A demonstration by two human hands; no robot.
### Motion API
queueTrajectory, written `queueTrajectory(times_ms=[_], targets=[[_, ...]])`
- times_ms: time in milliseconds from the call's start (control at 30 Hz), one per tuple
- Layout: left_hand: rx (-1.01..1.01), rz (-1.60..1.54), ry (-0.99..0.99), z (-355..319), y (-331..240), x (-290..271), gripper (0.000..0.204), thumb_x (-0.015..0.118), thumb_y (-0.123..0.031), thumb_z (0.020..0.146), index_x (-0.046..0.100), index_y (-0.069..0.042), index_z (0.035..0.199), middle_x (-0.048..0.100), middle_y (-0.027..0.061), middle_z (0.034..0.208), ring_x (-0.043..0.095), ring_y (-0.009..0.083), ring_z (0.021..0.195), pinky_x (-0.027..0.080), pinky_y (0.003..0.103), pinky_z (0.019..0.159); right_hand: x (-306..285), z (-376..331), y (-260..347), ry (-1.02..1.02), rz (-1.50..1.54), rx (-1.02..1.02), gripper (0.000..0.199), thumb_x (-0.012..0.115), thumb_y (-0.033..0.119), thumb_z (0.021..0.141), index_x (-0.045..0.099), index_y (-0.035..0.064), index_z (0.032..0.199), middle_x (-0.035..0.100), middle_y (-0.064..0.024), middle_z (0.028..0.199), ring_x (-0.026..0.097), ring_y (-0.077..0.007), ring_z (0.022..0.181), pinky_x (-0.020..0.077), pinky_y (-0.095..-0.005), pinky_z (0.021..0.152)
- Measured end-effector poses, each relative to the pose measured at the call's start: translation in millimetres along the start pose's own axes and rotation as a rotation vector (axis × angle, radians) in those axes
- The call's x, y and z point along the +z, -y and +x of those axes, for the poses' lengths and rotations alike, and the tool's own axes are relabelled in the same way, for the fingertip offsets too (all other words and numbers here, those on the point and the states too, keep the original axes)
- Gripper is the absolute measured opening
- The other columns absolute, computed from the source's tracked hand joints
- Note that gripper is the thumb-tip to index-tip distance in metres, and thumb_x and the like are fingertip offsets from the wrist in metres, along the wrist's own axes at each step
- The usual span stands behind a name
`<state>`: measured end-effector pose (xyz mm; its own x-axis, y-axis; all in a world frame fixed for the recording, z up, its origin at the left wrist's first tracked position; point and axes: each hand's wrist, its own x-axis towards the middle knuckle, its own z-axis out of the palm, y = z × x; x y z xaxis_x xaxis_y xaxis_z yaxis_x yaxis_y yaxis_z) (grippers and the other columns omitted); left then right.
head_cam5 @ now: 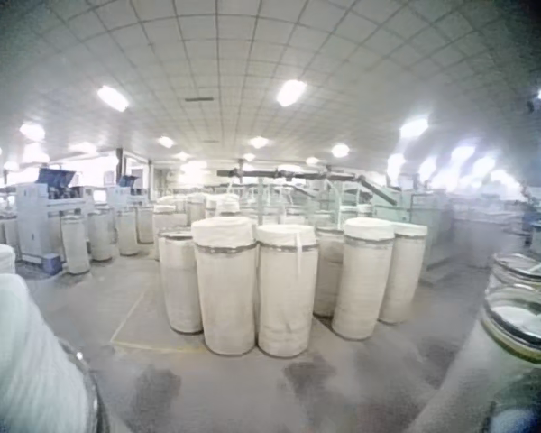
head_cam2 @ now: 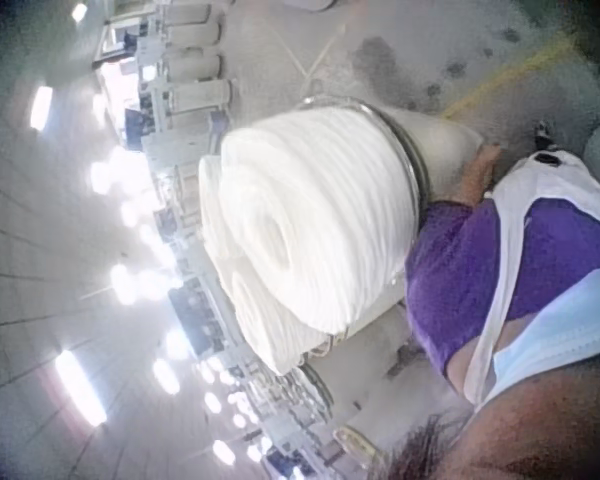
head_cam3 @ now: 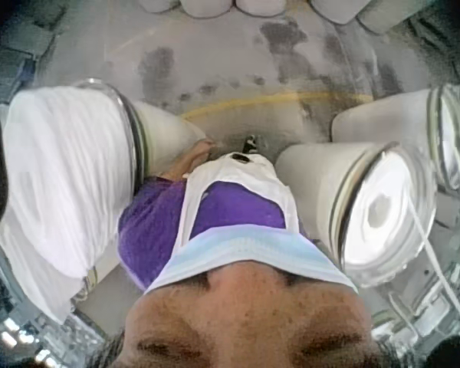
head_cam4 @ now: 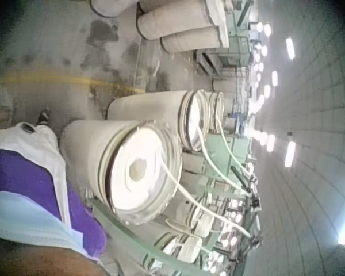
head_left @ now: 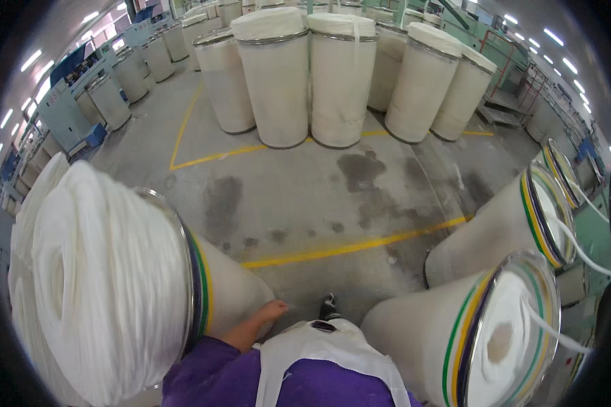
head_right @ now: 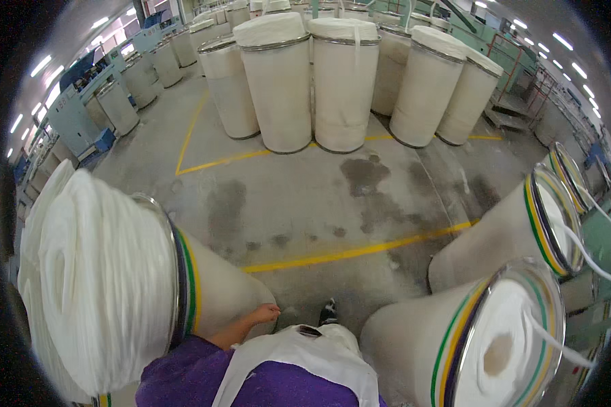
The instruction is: The person pulls white textile roving from large cylindrical containers, uses a thin wooden stick to guide and separate strands, and arranges the roving into metal trays. The person moves between multiple containers, repeatedly pulling, guiding, and arranging the roving.
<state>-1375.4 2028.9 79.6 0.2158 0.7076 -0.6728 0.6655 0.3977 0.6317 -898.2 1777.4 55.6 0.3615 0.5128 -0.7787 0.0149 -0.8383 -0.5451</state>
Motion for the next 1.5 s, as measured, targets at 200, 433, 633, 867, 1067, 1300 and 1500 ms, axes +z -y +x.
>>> queueTrajectory(times_ms=[200, 433, 633, 867, 1067, 1300, 1500], targets=[[0.166, 0.456, -0.018, 111.7, -77.1, -108.5, 0.042, 0.057, -0.037, 0.089, 0.061, -0.007, 0.117, 0.066, 0.0145, 0.103, 0.061, 0.0294, 0.093, 0.049, 0.041, 0.081, 47.0, 123.4, 204.7, 0.144, -0.297, -0.175, 0.035, 0.049, 0.035, 0.095, 0.060, 0.0024, 0.103, 0.064, -0.0126, 0.083, 0.062, -0.0232, 0.066, 0.0497, -0.0353, 0.058], [-0.059, 0.014, -0.179, 194.2, -109.8, -249.4, 0.047, 0.054, -0.040, 0.090, 0.058, -0.006, 0.123, 0.062, 0.0158, 0.117, 0.060, 0.0312, 0.105, 0.047, 0.044, 0.088, 57.7, 301.3, 578.7, -0.187, -0.557, -0.500, 0.050, 0.039, 0.045, 0.098, 0.064, 0.0018, 0.092, 0.063, -0.0093, 0.067, 0.062, -0.0212, 0.059, 0.0483, -0.0368, 0.054], [-0.322, -0.012, -0.227, 265.6, -1.4, -359.4, 0.040, 0.057, -0.040, 0.088, 0.065, -0.012, 0.115, 0.065, 0.0137, 0.115, 0.060, 0.0336, 0.106, 0.046, 0.046, 0.092, 209.8, 345.0, 757.4, 0.026, 0.202, -0.497, 0.037, 0.049, 0.034, 0.098, 0.059, 0.0007, 0.086, 0.057, -0.0060, 0.065, 0.055, -0.0170, 0.055, 0.0479, -0.0307, 0.051], [-0.354, -0.216, -0.401, 292.5, 95.9, -487.1, 0.028, 0.061, -0.022, 0.082, 0.067, -0.001, 0.101, 0.068, 0.0126, 0.093, 0.066, 0.0264, 0.083, 0.054, 0.036, 0.069, 364.6, 390.5, 752.5, 0.367, -0.923, -0.677, 0.058, 0.037, 0.053, 0.095, 0.063, 0.0005, 0.097, 0.065, -0.0132, 0.074, 0.065, -0.0237, 0.068, 0.0510, -0.0385, 0.057], [-0.486, -1.085, -0.734, 348.4, 75.7, -581.4, 0.030, 0.062, -0.021, 0.082, 0.065, 0.001, 0.102, 0.068, 0.0120, 0.090, 0.065, 0.0239, 0.079, 0.053, 0.035, 0.069, 476.6, 459.4, 876.7, 0.356, -1.093, -0.377, 0.045, 0.041, 0.041, 0.093, 0.062, 0.0015, 0.096, 0.066, -0.0162, 0.080, 0.066, -0.0281, 0.067, 0.0517, -0.0398, 0.061], [-0.512, -0.984, -0.807, 397.6, 57.1, -711.9, 0.028, 0.063, -0.019, 0.083, 0.065, 0.001, 0.102, 0.068, 0.0096, 0.088, 0.063, 0.0186, 0.077, 0.051, 0.032, 0.067, 781.1, 543.2, 1183.3, 0.346, -1.123, -1.007, 0.031, 0.052, 0.030, 0.088, 0.061, 0.0028, 0.100, 0.064, -0.0156, 0.084, 0.064, -0.0332, 0.073, 0.0510, -0.0447, 0.070], [-0.488, -1.213, -0.984, 444.4, 69.7, -857.1, 0.026, 0.063, -0.018, 0.084, 0.065, 0.001, 0.102, 0.068, 0.0076, 0.087, 0.061, 0.0140, 0.075, 0.050, 0.029, 0.066, 1087.3, 390.1, 1430.5, 0.707, -0.695, -0.991, 0.047, 0.048, 0.046, 0.093, 0.065, 0.0027, 0.097, 0.066, -0.0083, 0.079, 0.061, -0.0186, 0.068, 0.0499, -0.0334, 0.068]])
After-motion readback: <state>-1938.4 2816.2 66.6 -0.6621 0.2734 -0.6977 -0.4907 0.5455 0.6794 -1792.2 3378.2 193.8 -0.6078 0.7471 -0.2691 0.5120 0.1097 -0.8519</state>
